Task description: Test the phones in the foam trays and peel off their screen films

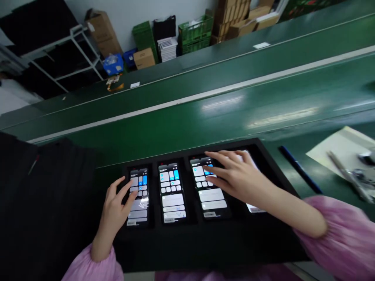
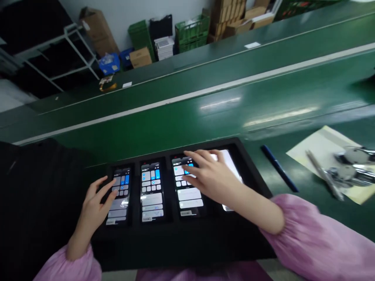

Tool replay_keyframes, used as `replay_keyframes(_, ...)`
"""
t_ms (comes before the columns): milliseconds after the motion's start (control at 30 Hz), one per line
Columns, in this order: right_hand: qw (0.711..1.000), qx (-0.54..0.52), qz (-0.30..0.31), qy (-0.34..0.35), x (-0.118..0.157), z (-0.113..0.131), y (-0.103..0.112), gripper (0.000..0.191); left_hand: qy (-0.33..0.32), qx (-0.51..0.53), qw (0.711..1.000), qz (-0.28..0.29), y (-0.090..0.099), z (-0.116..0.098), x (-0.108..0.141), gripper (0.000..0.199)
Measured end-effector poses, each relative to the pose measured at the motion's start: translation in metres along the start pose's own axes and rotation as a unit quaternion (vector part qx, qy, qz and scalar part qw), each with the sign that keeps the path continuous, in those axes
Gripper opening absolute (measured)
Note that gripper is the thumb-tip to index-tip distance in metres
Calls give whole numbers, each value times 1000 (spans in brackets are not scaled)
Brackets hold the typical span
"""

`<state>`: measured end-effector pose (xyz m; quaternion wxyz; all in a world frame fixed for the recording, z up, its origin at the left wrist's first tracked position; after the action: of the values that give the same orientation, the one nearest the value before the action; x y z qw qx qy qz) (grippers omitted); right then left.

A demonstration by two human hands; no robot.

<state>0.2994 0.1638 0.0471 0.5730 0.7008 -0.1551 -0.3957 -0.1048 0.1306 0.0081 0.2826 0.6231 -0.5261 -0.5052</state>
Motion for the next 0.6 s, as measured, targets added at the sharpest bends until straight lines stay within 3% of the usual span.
replay_keyframes(133, 999, -28, 29, 4, -14, 17, -18, 30, -21, -50, 999, -2, 6, -8, -5, 43)
replay_keyframes(233, 999, -41, 23, 8, -13, 16, -26, 32, -70, -83, 994, -4, 5, -42, -12, 40)
replay_keyframes(333, 998, -57, 10, 13, -11, 12, -29, 34, -129, -93, 987, 34, -11, -81, -20, 40)
replay_keyframes(400, 998, -61, 6, 11, -11, 11, -29, 33, -147, -105, 982, 49, -22, -94, -24, 38)
replay_keyframes(500, 999, -47, 17, 5, -11, 16, -24, 30, -159, -106, 981, 40, -30, -92, -19, 36)
replay_keyframes(600, 999, -22, 48, 14, -16, 19, -25, 35, -170, -75, 982, 21, -44, -65, -15, 44)
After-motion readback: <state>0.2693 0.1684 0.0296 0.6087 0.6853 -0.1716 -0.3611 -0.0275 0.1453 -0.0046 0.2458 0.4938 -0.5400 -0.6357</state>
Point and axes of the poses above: each hand's wrist, its own x-axis away from the middle knuckle, its own y-axis out of the back of the hand, z = x × y, the point moved 5 cm from there along -x, towards the middle knuckle, and after that the axes turned 6 degrees about y, right-handed, at the moved point
